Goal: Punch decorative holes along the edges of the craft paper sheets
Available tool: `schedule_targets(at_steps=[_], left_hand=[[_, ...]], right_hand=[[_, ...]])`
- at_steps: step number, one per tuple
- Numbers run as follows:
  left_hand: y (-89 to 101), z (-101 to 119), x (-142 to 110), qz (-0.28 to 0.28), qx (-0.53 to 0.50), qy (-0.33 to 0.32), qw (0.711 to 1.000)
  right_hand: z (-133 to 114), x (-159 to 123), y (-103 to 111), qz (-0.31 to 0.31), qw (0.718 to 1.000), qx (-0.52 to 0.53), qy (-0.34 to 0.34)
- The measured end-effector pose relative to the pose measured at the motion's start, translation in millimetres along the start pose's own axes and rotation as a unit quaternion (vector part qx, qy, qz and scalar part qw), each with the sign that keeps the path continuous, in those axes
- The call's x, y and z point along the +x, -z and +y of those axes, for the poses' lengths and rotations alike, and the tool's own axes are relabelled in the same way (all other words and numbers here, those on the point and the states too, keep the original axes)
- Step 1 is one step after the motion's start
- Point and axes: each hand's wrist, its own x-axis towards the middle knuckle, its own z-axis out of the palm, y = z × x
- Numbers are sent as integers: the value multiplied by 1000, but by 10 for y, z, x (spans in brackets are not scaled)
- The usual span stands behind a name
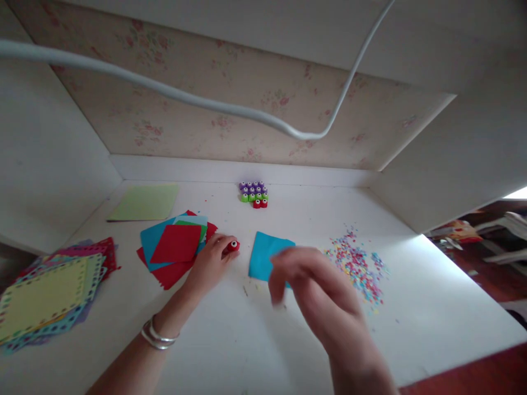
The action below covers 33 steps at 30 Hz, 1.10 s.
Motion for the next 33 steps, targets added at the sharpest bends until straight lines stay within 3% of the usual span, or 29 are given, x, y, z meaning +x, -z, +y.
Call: schedule_targets(at_steps=[2, 5, 7, 9, 19, 27, 33], left_hand=[[1, 0, -6, -7, -1, 3, 1000], [17, 19, -6, -16, -4, 11, 1000], [32, 34, 1, -17, -4, 2, 1000], [44, 47, 9, -15, -9, -5, 1000], [71, 121, 27, -45, 10, 78, 996], [49, 82, 14, -65, 8, 86, 994], [57, 97, 25, -69, 18, 94, 993]], right_hand=[[450, 272, -18, 16, 989, -144, -36], [1122, 431, 25, 67, 899, -426, -69], [1438, 395, 90, 68, 853, -511, -83], [1607, 329, 153, 51, 843, -530, -72], [1614, 358, 170, 13, 880, -474, -24], [1546, 335, 144, -9, 904, -423, 56], [1514, 309, 115, -4, 902, -422, 90]])
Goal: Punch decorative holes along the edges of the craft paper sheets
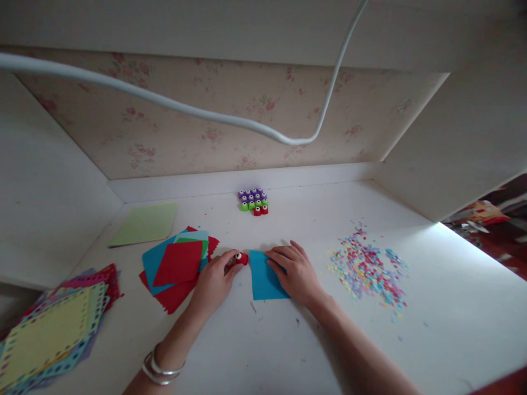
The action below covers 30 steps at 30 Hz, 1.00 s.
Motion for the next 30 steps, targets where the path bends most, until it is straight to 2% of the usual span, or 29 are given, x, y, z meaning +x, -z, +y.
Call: schedule_targets(at_steps=[7, 17, 30], left_hand=[[-24, -18, -6, 15, -1, -18, 1000], [-19, -3, -2, 30, -11, -63, 997], [0, 6, 6, 23, -5, -72, 997]], right_hand=[[-43, -13, -32, -25, 999, 9, 30], [-66, -43, 6, -99, 993, 12, 60], [-70, -43, 19, -136, 989, 34, 52]])
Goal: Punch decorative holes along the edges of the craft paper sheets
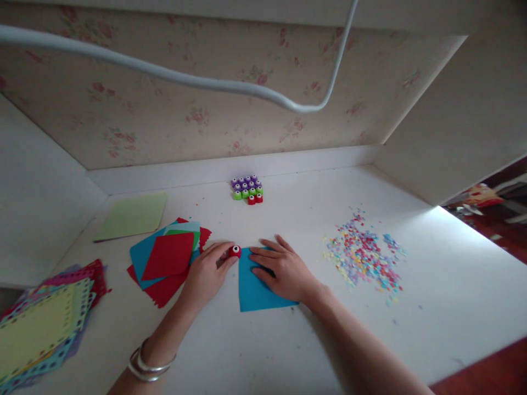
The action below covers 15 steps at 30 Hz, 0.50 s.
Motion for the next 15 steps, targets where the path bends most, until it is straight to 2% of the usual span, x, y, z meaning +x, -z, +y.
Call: schedule_targets(at_steps=[6, 10, 15], left_hand=[[-3, -18, 4, -11, 7, 2, 1000], [-13, -58, 1, -24, -2, 28, 999], [-25, -99, -5, -31, 3, 49, 998]], right_hand=[[2, 2, -2, 10, 1000, -6, -4], [-1, 9, -7, 13, 1000, -14, -23], [12, 14, -29, 9, 1000, -14, -13]])
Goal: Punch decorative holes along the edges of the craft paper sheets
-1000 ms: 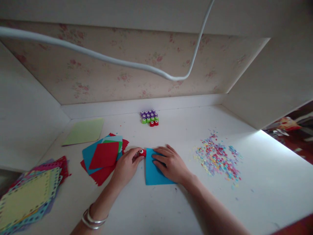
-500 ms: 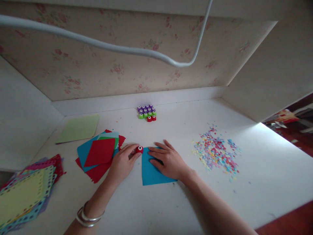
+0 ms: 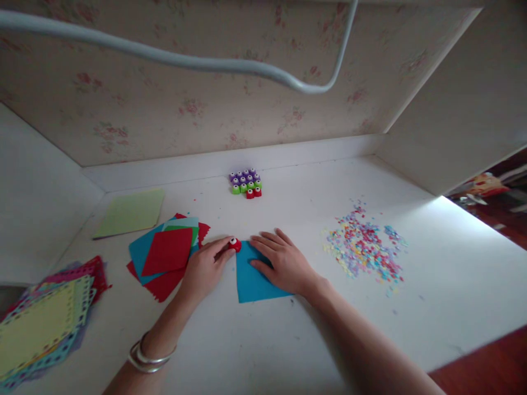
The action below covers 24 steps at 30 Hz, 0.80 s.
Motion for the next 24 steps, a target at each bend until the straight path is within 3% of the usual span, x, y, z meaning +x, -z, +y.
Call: schedule_targets(at_steps=[14, 24], left_hand=[[29, 68, 7, 15, -9, 29, 999], [7, 53, 10, 28, -9, 38, 999]], right_hand=[[46, 11, 13, 28, 999, 27, 19], [51, 19, 30, 125, 991, 24, 35]])
